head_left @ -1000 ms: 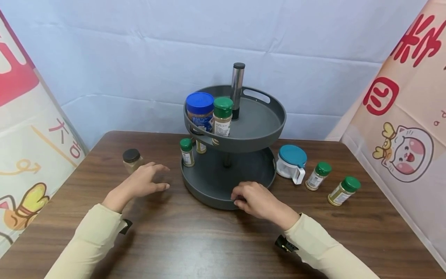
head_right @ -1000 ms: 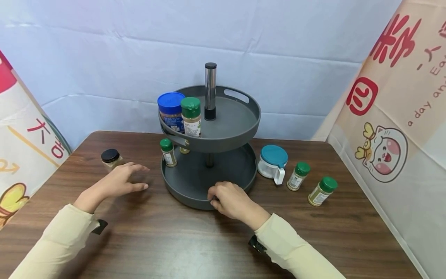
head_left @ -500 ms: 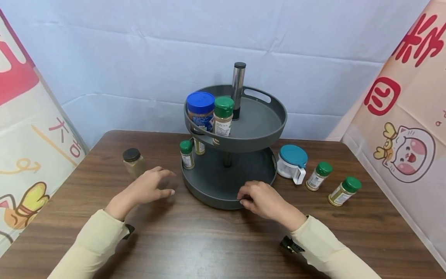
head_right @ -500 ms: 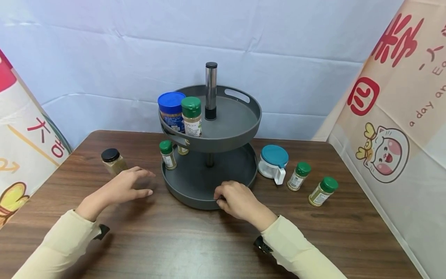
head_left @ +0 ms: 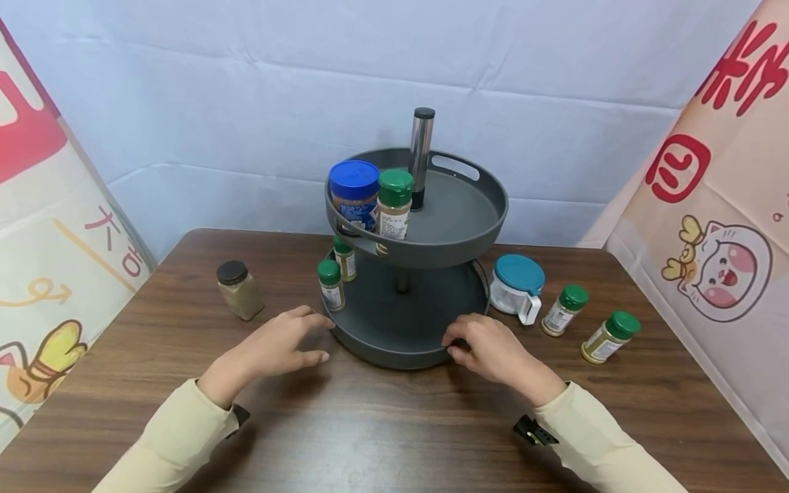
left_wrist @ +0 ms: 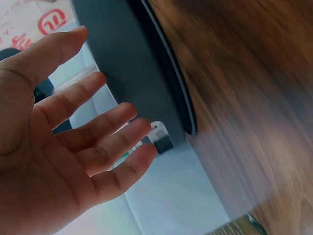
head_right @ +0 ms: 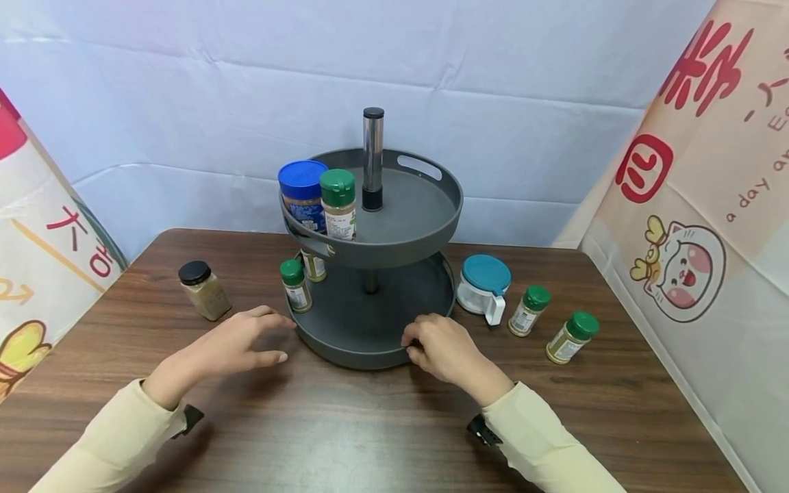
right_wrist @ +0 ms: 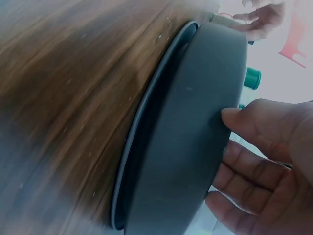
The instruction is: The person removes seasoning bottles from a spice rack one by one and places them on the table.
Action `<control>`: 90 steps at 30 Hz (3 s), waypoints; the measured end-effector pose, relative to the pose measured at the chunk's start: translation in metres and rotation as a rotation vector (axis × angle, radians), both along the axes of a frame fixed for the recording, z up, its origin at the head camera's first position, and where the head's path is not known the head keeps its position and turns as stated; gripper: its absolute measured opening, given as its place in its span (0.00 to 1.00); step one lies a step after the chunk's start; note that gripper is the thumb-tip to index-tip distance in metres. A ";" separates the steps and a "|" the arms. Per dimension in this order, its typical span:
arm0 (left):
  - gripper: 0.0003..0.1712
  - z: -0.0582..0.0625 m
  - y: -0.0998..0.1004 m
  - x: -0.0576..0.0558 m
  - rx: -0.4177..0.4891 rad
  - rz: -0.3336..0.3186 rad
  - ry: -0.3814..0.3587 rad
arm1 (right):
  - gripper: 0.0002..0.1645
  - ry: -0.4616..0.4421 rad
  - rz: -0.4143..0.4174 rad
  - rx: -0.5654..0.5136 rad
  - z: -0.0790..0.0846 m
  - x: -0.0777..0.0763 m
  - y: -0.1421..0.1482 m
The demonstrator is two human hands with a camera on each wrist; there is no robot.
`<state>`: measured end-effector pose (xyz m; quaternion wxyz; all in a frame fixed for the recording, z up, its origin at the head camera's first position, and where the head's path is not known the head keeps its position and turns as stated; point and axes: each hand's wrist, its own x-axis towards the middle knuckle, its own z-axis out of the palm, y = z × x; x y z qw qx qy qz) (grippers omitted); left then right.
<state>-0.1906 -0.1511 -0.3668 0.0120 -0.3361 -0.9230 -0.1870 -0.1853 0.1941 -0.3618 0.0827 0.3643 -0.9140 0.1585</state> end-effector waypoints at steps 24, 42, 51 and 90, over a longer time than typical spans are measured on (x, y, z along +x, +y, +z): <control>0.25 0.004 0.043 0.028 -0.052 -0.152 -0.026 | 0.06 -0.086 -0.113 -0.053 0.002 -0.017 0.033; 0.25 0.008 0.034 0.031 -0.028 -0.110 -0.017 | 0.11 -0.083 -0.046 0.022 0.002 -0.012 0.020; 0.25 0.010 0.014 0.024 -0.002 -0.058 0.025 | 0.11 -0.028 0.050 0.018 0.003 0.000 0.000; 0.28 -0.010 -0.028 -0.017 -0.005 0.130 0.003 | 0.12 0.031 0.123 -0.043 -0.005 0.006 -0.024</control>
